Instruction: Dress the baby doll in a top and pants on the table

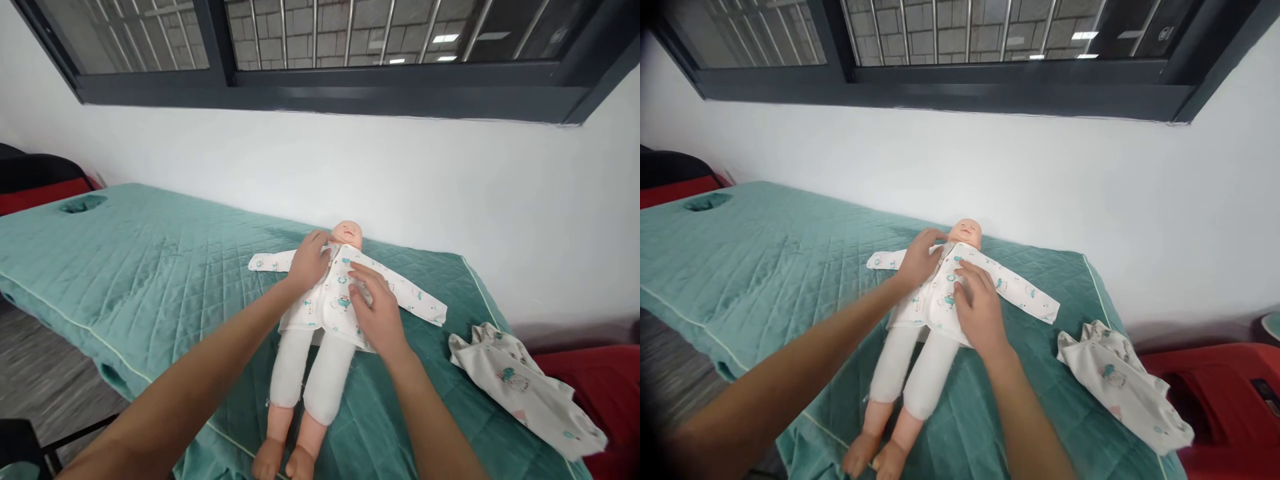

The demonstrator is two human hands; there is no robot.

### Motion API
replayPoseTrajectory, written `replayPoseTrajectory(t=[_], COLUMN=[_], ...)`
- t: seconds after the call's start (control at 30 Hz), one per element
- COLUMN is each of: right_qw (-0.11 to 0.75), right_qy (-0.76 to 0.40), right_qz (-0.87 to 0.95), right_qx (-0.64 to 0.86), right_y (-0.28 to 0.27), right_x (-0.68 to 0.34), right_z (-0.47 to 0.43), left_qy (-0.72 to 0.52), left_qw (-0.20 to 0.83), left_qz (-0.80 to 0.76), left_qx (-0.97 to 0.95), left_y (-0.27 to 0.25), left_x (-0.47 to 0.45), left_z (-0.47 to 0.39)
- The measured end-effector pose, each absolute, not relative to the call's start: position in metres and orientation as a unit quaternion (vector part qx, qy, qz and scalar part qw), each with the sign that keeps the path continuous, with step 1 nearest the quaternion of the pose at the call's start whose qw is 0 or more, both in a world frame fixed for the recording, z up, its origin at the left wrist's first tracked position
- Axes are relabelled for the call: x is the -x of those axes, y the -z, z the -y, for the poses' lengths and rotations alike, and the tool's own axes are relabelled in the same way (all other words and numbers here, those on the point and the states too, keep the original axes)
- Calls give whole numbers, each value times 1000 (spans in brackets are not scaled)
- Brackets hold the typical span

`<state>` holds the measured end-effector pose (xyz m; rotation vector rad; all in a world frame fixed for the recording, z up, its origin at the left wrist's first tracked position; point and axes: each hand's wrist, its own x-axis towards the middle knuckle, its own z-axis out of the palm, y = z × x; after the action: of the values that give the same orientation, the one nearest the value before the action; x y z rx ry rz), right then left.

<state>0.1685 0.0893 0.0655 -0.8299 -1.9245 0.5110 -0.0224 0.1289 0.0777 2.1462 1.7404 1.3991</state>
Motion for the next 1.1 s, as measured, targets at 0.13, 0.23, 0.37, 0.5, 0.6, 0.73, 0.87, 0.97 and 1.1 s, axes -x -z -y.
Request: replayPoseTrajectory(t=[0.13, 0.23, 0.37, 0.5, 0.6, 0.73, 0.87, 0.97, 1.1], right_qw=[429, 412, 414, 425, 413, 375, 347, 328, 322], right_qy=[-229, -257, -285, -319, -339, -313, -215, -195, -244], right_qz=[792, 791, 776, 734, 698, 689, 731, 742, 708], right_qx=[369, 371, 381, 423, 477, 536, 546, 550, 579], right_y=[-47, -39, -30, -19, -12, -7, -4, -6, -11], right_x=[-171, -171, -175, -187, -200, -212, -208, -203, -201], right_z=[-102, -101, -91, -69, -46, -21, -15, -17, -17], left_qy=[-494, -523, -507, -426, -391, -356, -320, -309, -305], left_qw=[22, 64, 157, 160, 161, 163, 143, 115, 68], left_qz=[-576, -609, -629, -631, -638, -635, -635, -636, -653], left_qx=[-651, -594, -568, -629, -644, -666, -688, -698, -690], left_y=[-48, -23, 0, 6, 4, 2, 4, 4, 3], left_x=[41, 51, 57, 57, 56, 55, 54, 51, 46], left_z=[-81, -50, -14, 13, 25, 30, 31, 31, 31])
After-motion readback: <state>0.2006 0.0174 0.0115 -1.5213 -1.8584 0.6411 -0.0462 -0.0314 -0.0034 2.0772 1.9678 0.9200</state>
